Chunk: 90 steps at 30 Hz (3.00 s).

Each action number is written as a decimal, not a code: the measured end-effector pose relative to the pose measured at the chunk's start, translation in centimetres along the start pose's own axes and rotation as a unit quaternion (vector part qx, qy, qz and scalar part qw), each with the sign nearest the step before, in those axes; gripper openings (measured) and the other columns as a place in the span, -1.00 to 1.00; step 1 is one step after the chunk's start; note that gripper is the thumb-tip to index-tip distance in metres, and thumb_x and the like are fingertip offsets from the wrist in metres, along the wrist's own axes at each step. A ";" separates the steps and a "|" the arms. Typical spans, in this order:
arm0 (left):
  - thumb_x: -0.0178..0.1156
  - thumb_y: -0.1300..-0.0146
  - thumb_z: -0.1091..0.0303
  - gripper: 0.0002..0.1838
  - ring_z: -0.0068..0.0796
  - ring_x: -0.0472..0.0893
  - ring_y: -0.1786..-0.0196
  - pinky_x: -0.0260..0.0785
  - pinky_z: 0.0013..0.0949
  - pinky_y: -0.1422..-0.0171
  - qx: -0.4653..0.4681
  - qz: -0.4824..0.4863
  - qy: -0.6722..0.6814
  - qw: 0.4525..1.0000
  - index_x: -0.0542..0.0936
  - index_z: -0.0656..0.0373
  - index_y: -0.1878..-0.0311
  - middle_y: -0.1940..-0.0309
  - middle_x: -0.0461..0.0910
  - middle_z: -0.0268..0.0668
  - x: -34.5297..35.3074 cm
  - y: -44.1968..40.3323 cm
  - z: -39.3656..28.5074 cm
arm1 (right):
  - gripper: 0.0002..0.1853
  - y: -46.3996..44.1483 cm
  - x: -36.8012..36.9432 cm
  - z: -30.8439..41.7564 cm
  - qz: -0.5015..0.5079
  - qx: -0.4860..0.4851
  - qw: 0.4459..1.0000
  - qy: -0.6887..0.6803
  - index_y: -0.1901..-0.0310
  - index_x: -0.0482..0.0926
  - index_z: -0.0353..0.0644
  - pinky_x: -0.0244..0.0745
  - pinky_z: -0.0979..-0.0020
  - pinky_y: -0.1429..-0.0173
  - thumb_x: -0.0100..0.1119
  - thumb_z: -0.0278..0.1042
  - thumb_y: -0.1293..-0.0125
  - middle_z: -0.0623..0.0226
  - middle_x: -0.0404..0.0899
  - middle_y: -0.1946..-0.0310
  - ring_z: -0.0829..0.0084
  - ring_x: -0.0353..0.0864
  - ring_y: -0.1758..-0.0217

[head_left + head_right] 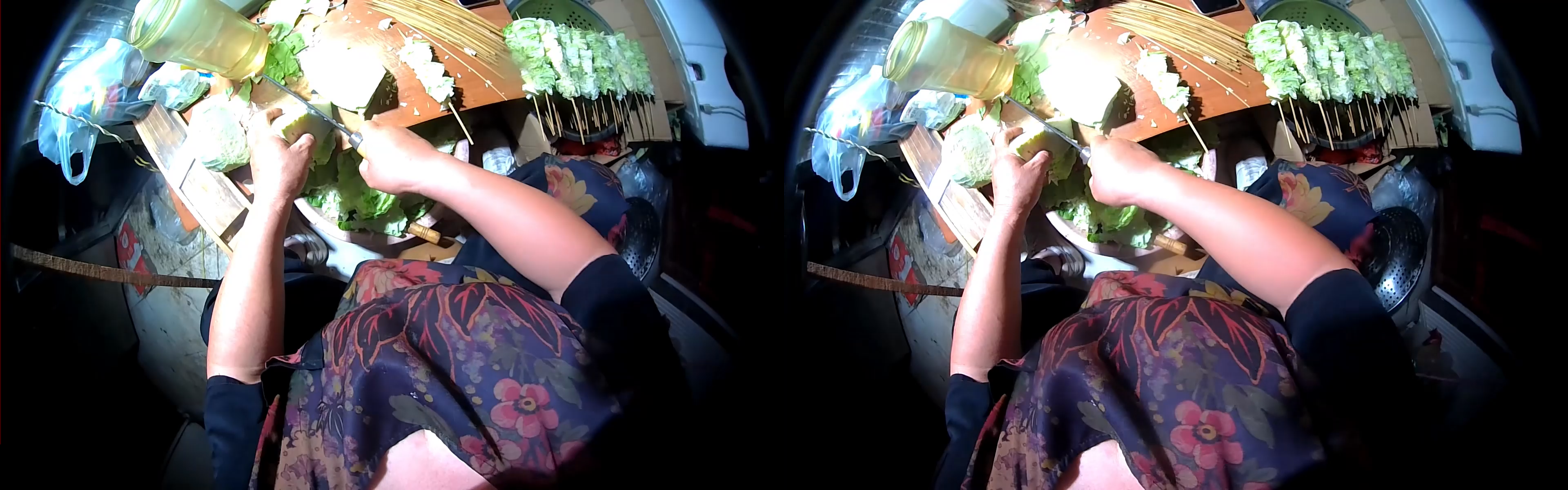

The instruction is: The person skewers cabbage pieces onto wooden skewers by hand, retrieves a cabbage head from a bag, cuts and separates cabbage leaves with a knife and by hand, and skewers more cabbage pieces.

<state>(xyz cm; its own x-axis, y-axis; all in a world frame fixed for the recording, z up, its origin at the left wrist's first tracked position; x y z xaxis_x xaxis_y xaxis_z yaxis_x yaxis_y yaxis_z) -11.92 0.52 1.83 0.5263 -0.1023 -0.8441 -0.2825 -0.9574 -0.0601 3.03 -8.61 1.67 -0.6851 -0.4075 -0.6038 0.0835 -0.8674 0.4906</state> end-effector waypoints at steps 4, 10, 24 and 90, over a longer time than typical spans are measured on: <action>0.30 -0.02 0.53 -0.41 -0.26 0.60 0.13 0.50 -0.33 0.10 -0.157 0.057 0.190 0.968 0.35 0.24 -0.18 0.10 0.53 -0.02 0.8 0.7 1.9 | -0.59 -0.3 1.1 -1.4 -0.006 0.027 1.000 0.006 -0.04 0.39 -0.44 0.51 0.16 -0.04 0.05 -0.42 -0.15 -0.14 0.60 0.19 0.01 0.63 0.06; 0.23 -0.08 0.61 -0.56 -0.35 0.64 0.19 0.58 -0.32 0.19 -0.282 -0.047 0.469 0.836 0.44 0.23 -0.07 0.18 0.58 -0.15 0.0 0.8 4.9 | -0.65 0.9 1.5 -2.0 -0.048 0.008 0.996 -0.073 0.06 0.40 -0.34 0.50 0.14 0.05 0.11 -0.34 -0.14 -0.10 0.59 0.29 -0.03 0.61 0.17; 0.19 -0.06 0.27 -0.63 -0.30 0.57 0.09 0.51 -0.11 -0.04 -0.248 0.107 0.606 0.749 0.53 0.18 0.04 0.14 0.55 -0.23 -0.4 3.5 -0.9 | -0.70 2.2 -2.2 0.5 -0.180 -0.004 0.874 -0.451 0.25 0.41 -0.33 0.52 0.37 0.41 0.29 -0.32 -0.14 0.17 0.57 0.49 0.39 0.61 0.53; 0.34 -0.08 0.52 -0.59 -0.48 0.63 0.34 0.51 -0.47 0.24 -0.176 0.107 0.370 0.906 0.47 0.32 -0.02 0.28 0.62 -0.17 1.9 0.2 -5.9 | -0.73 7.9 -1.8 -1.6 -0.180 -0.068 0.981 -0.028 0.19 0.30 -0.27 0.49 0.05 0.19 0.11 -0.37 -0.14 -0.03 0.54 0.43 -0.09 0.58 0.34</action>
<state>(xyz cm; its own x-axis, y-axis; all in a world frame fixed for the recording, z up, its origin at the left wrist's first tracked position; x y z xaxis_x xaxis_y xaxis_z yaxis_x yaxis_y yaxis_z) -6.23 -1.44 3.36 0.9202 -0.3240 -0.2195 -0.2368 -0.9076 0.3467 6.09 -15.22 5.64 -0.7264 -0.0542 -0.6851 -0.0780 -0.9839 0.1605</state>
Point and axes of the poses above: each hand's wrist, its own y-axis away from the middle knuckle, its own x-axis out of the palm, z = x × y, the point moved 8 cm from there along -y, towards the middle knuckle
